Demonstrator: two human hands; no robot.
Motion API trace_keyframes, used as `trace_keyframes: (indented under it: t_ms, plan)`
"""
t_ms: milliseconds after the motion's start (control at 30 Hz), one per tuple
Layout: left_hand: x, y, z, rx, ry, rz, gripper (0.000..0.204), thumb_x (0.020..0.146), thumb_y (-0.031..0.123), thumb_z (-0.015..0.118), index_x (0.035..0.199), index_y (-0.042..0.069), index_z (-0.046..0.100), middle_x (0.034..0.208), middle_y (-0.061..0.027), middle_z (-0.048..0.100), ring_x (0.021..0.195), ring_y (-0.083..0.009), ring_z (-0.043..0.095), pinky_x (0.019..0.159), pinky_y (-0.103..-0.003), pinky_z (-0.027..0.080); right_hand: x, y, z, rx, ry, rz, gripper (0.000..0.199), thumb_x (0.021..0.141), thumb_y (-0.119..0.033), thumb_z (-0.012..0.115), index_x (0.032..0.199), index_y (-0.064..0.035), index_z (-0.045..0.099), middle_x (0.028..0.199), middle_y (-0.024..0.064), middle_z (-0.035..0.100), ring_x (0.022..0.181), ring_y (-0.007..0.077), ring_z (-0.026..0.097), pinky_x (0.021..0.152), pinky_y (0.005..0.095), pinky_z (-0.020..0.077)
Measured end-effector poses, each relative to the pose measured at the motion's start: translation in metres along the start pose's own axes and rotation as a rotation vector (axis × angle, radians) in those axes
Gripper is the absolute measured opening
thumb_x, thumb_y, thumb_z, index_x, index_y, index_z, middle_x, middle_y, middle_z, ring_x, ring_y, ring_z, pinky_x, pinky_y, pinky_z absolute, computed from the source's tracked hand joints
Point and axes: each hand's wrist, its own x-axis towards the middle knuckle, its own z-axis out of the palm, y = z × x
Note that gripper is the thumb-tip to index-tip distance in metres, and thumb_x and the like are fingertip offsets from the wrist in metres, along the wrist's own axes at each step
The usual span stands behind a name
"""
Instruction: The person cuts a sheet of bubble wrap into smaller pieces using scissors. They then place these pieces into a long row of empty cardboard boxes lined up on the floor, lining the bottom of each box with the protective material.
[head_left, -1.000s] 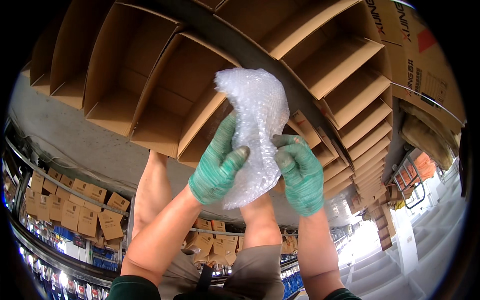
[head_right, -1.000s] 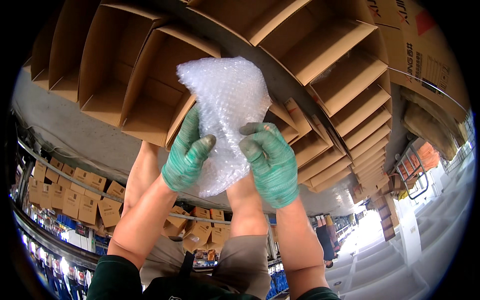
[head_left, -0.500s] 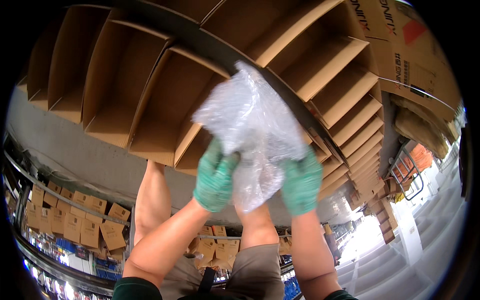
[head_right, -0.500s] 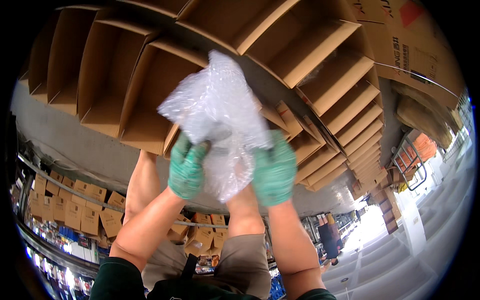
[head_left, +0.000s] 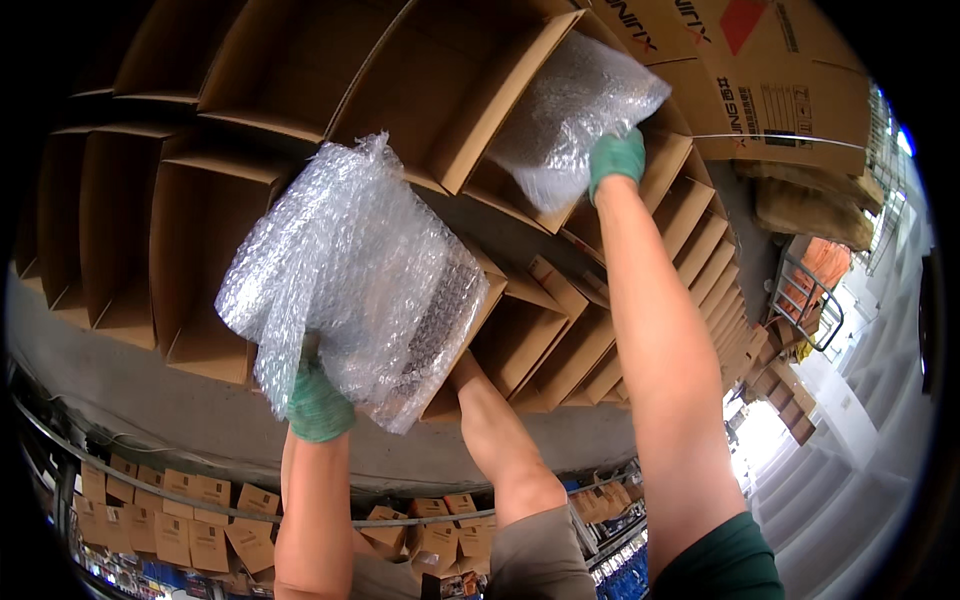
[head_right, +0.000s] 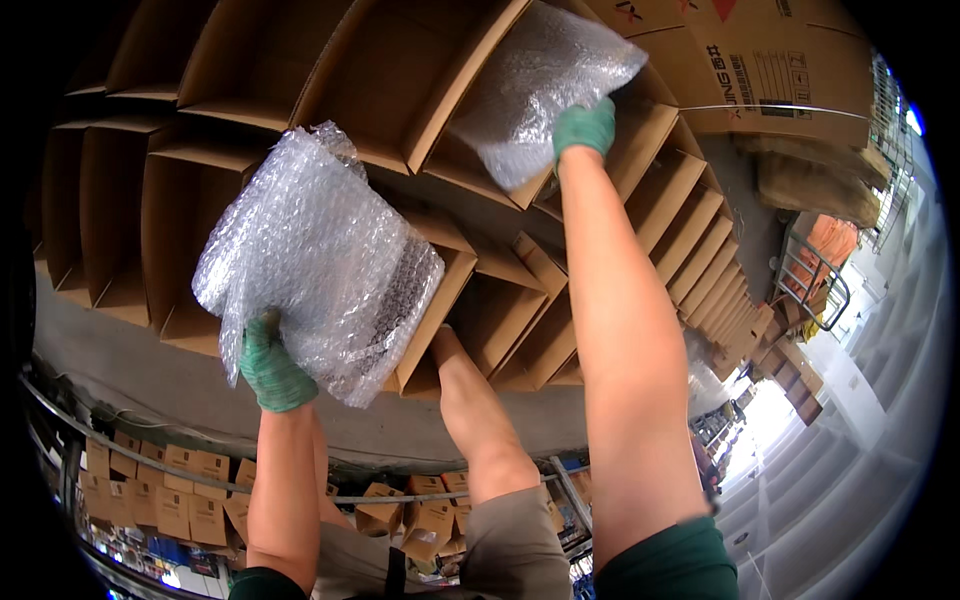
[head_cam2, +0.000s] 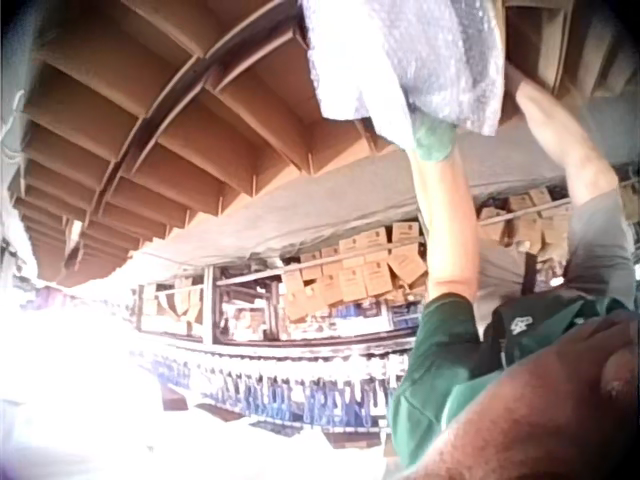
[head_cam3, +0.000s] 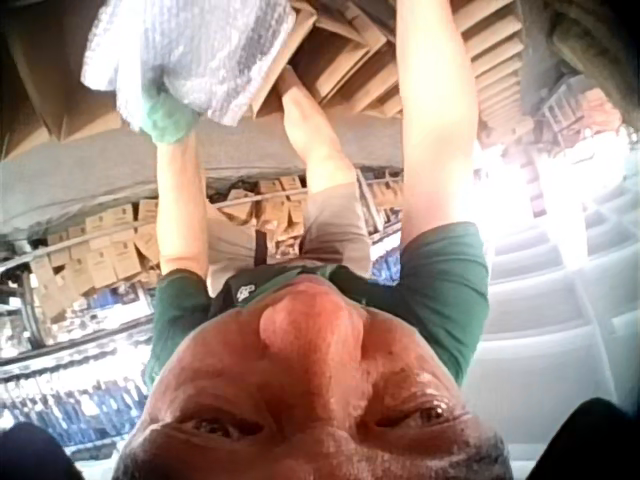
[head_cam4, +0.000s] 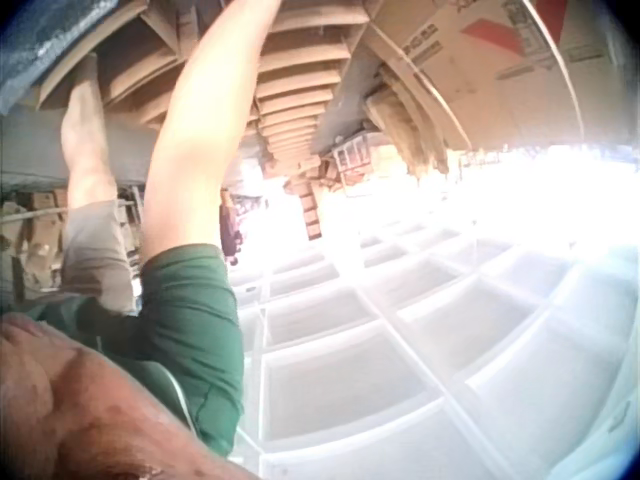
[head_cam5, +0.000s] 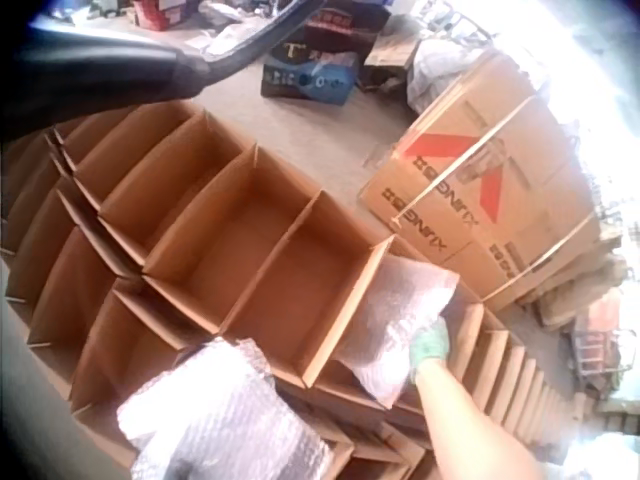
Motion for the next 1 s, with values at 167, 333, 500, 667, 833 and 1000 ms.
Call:
trace_keyframes:
  t_ms: [167, 333, 500, 667, 833, 1000]
  plan:
    - [-0.004, 0.003, -0.003, 0.111, 0.165, -0.009, 0.061, 0.09, 0.021, 0.057, 0.147, 0.001, 0.043, 0.141, -0.0157, 0.05, 0.127, -0.0313, 0.048, 0.111, -0.046, 0.037, 0.014, 0.013, 0.058, -0.132, 0.004, 0.049, 0.036, 0.097, -0.024, 0.051, 0.129, -0.0095, 0.06, 0.131, 0.0075, 0.065, 0.116, 0.0241, 0.062, 0.104, 0.0323, 0.0439]
    - [-0.003, 0.011, -0.012, 0.202, 0.057, 0.005, 0.058, 0.083, 0.014, 0.06, 0.14, 0.003, 0.051, 0.132, -0.0134, 0.056, 0.121, -0.0299, 0.054, 0.108, -0.045, 0.041, 0.069, 0.079, 0.064, 1.074, -0.304, 0.153, 0.043, 0.096, -0.03, 0.054, 0.133, -0.0108, 0.058, 0.134, 0.0063, 0.064, 0.116, 0.0254, 0.062, 0.103, 0.0375, 0.045]
    - [-0.028, 0.03, 0.004, 0.113, -0.065, -0.164, 0.06, 0.079, 0.02, 0.066, 0.135, 0.002, 0.055, 0.126, -0.0111, 0.059, 0.118, -0.029, 0.055, 0.106, -0.043, 0.043, 0.013, 0.043, 0.064, 0.425, 0.035, -0.021, 0.038, 0.096, -0.005, 0.044, 0.133, -0.0103, 0.054, 0.123, 0.0094, 0.063, 0.103, 0.0247, 0.065, 0.087, 0.0382, 0.0548]
    - [-0.013, 0.001, -0.001, 0.205, 0.025, -0.114, 0.054, 0.09, 0.016, 0.071, 0.14, 0.003, 0.054, 0.135, -0.0073, 0.058, 0.122, -0.0226, 0.053, 0.107, -0.039, 0.041, 0.105, 0.135, 0.054, -1.42, -0.205, -0.478, 0.052, 0.102, -0.03, 0.044, 0.151, -0.0131, 0.042, 0.155, 0.0085, 0.043, 0.135, 0.0316, 0.048, 0.11, 0.0421, 0.0414]
    - [-0.01, -0.005, -0.027, 0.367, -0.056, 0.045, 0.049, 0.1, 0.019, 0.064, 0.144, 0.002, 0.049, 0.14, -0.0082, 0.056, 0.121, -0.0195, 0.056, 0.105, -0.035, 0.045, 0.049, 0.055, 0.065, -1.076, -0.216, -0.16, 0.055, 0.099, -0.038, 0.053, 0.147, -0.0115, 0.047, 0.159, 0.013, 0.038, 0.133, 0.0368, 0.052, 0.108, 0.047, 0.0457]
    - [-0.01, -0.01, -0.022, 0.36, -0.081, 0.034, 0.048, 0.102, 0.017, 0.06, 0.145, 0.002, 0.047, 0.142, -0.0107, 0.055, 0.123, -0.0214, 0.056, 0.105, -0.036, 0.046, -0.01, -0.028, 0.047, -1.411, -0.267, -0.5, 0.051, 0.085, -0.023, 0.068, 0.132, -0.0059, 0.057, 0.125, 0.0257, 0.061, 0.123, 0.0396, 0.058, 0.102, 0.0455, 0.0501]
